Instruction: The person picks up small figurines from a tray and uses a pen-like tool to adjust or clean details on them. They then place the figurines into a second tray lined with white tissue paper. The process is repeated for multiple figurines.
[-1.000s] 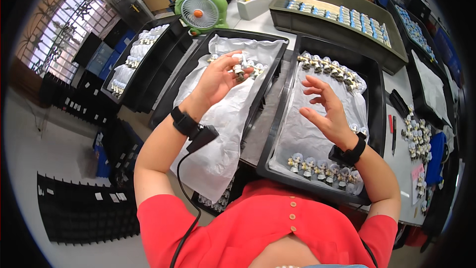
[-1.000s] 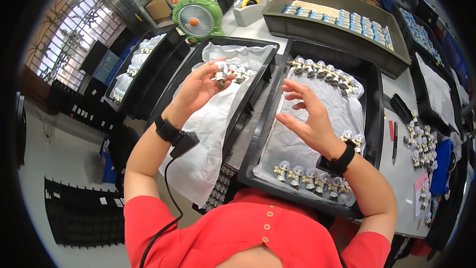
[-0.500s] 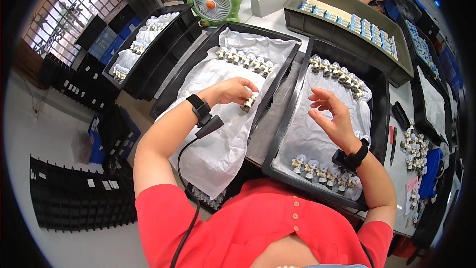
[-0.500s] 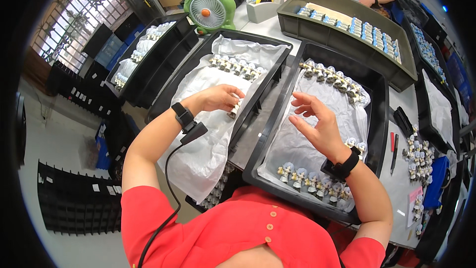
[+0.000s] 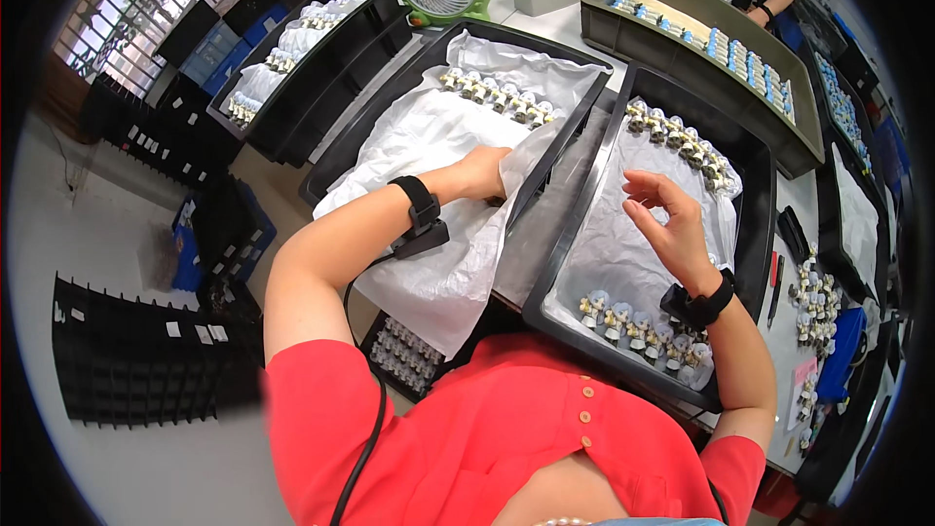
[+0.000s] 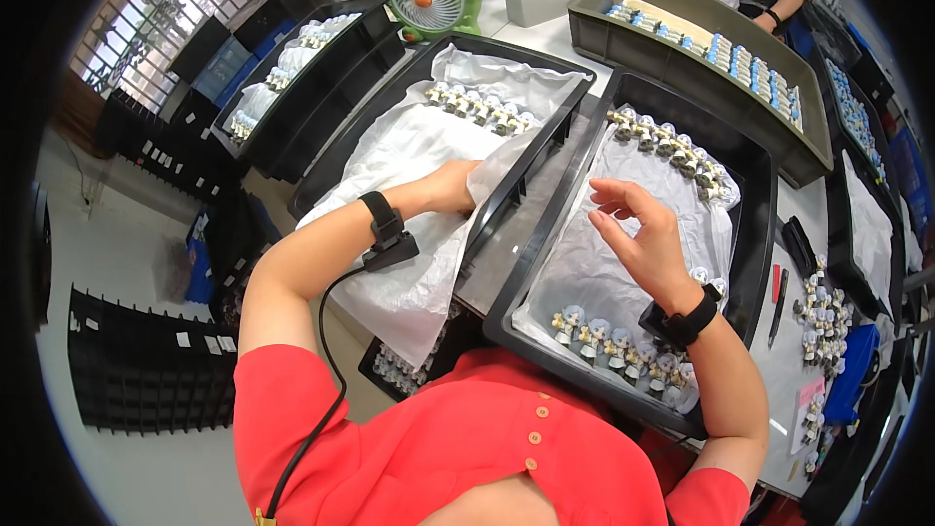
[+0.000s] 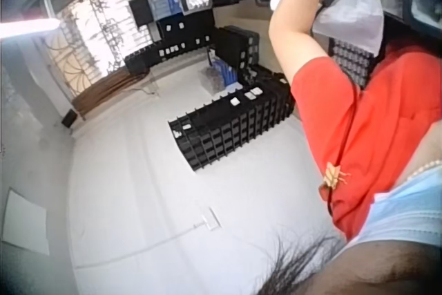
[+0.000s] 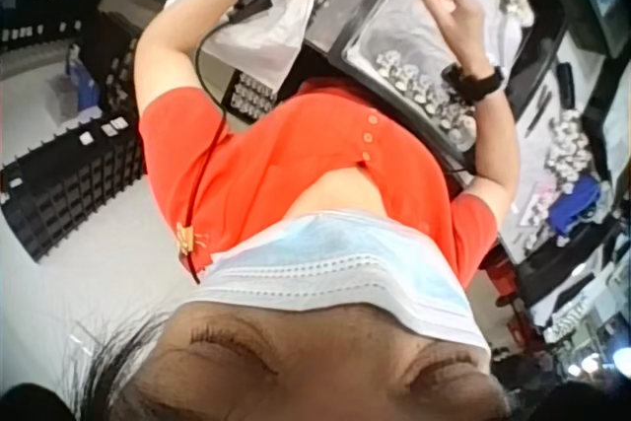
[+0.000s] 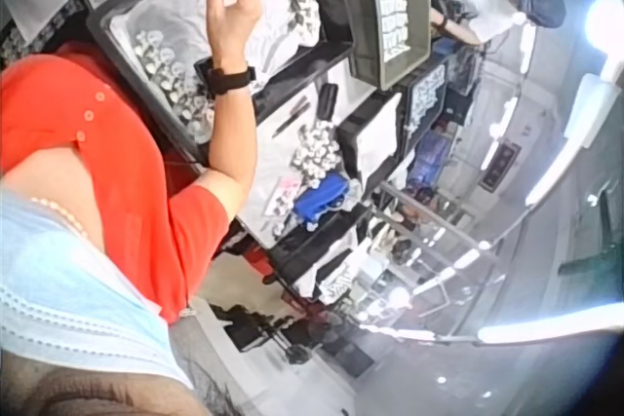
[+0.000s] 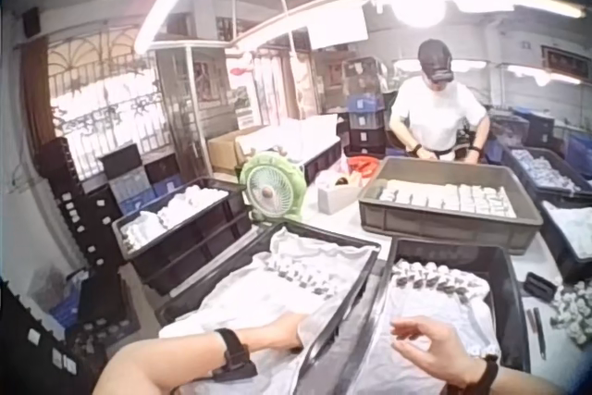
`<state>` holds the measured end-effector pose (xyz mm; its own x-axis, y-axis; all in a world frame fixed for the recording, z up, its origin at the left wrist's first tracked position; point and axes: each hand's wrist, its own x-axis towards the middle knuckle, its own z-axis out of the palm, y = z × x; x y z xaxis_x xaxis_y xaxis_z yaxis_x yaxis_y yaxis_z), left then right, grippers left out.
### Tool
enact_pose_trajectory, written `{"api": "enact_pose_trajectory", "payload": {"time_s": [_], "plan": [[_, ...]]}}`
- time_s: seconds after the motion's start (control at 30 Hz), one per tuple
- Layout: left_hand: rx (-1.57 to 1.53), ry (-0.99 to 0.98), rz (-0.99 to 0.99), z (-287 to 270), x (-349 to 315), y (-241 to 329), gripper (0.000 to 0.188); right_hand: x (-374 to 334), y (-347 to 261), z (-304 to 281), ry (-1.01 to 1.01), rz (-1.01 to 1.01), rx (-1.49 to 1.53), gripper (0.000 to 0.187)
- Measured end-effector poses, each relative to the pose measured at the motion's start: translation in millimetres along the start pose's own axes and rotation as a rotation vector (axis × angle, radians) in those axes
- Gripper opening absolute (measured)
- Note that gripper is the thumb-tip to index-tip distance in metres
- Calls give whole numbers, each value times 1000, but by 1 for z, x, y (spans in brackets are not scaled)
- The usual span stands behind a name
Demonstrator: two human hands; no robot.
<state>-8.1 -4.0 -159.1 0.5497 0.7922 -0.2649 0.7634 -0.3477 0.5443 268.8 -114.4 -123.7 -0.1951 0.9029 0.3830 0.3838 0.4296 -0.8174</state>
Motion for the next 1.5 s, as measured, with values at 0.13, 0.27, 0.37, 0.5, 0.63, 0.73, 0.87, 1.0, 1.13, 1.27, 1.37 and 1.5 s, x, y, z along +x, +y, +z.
{"api": "enact_pose_trajectory", "payload": {"time_s": [0.13, 0.27, 0.37, 0.5, 0.63, 0.73, 0.87, 1.0, 1.13, 1.27, 1.37, 1.5], "plan": [[101, 47, 118, -4, 3, -13, 37, 0, 6, -3, -19, -1, -29, 27], [-160, 191, 116, -5, -10, 12, 44, 4, 15, -4, -67, 46, -97, 27], [-319, 186, 242, 1, -13, 31, 53, 5, 39, -9, 26, 116, -143, 28], [-176, 24, 234, 2, -13, 60, 61, 8, 74, -34, 115, 408, -236, 40], [2, 40, 151, 3, -17, 69, 74, 16, 111, -98, -46, 717, -523, 53], [157, 210, 305, 0, -30, 84, 75, 16, 122, -129, 47, 889, -711, 81], [38, 133, 511, -6, -55, 109, 66, 28, 127, -125, -26, 892, -824, 84], [-173, -64, 614, -9, -79, 136, 61, 34, 130, -112, -51, 893, -1028, 66], [-298, -160, 621, -1, -75, 141, 59, 41, 110, -117, -130, 844, -1128, 62], [-603, -169, 422, 10, -50, 136, 59, 40, 58, -101, -37, 393, -762, 77], [-1137, -90, 280, 17, -34, 135, 62, 29, 2, -65, -52, 141, -224, 94], [-1305, -26, 277, 22, -24, 131, 62, 11, -29, -27, -38, -29, -177, 99]]}}
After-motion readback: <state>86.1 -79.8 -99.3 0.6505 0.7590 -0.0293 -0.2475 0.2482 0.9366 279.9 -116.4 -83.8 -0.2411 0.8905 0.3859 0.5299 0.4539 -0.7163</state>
